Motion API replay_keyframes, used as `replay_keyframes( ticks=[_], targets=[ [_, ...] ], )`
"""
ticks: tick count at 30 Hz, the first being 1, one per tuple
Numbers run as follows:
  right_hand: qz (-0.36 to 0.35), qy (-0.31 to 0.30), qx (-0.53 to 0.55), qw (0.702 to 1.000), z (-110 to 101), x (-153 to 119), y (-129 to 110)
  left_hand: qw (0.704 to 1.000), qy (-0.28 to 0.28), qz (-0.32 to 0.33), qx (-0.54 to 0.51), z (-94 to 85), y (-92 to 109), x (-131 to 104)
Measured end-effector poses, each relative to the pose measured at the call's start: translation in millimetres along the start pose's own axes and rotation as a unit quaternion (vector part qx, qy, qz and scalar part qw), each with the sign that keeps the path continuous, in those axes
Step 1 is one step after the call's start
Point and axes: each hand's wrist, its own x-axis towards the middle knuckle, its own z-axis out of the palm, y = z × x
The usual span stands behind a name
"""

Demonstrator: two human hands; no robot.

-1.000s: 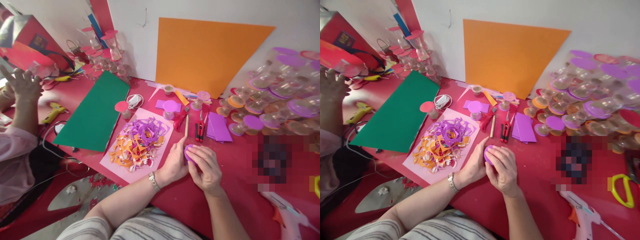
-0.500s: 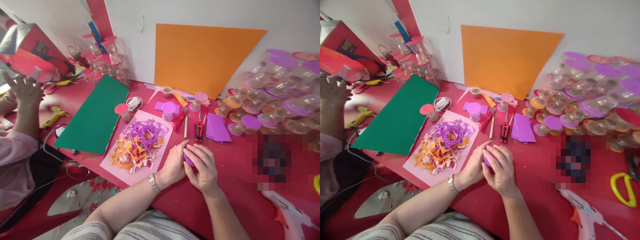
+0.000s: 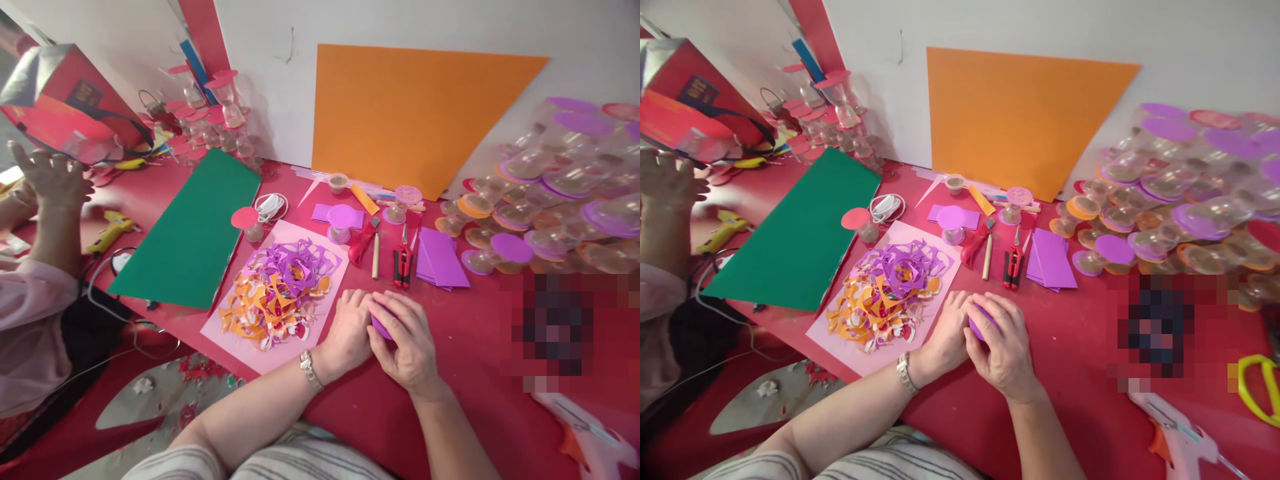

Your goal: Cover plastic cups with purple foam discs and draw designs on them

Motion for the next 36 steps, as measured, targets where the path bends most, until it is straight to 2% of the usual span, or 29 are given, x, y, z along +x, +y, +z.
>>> replay_keyframes(
  ticks=[7,15,20,28,36],
  targets=[
    [-0.020,0.021,-0.025,0.999,-3.5,1.7,1.6,0.998,0.001,0.036,-0.042,2.2,0.9,-0.5],
    [0.005,0.005,-0.008,1.000,3.1,3.2,-1.7,0.998,0.049,0.042,-0.023,4.0,-1.2,1.1],
    [0.011,0.002,-0.010,1.000,1.8,2.7,-2.4,0.999,0.025,0.043,0.014,0.7,1.4,2.1],
    [-0.007,0.009,-0.013,1.000,-1.9,3.4,-2.1,0.999,-0.001,0.039,0.010,2.0,0.3,1.3],
    [-0.011,0.011,-0.009,1.000,-4.8,4.0,-1.5,0.999,-0.031,-0.023,0.001,0.5,5.4,-2.0]
  ],
)
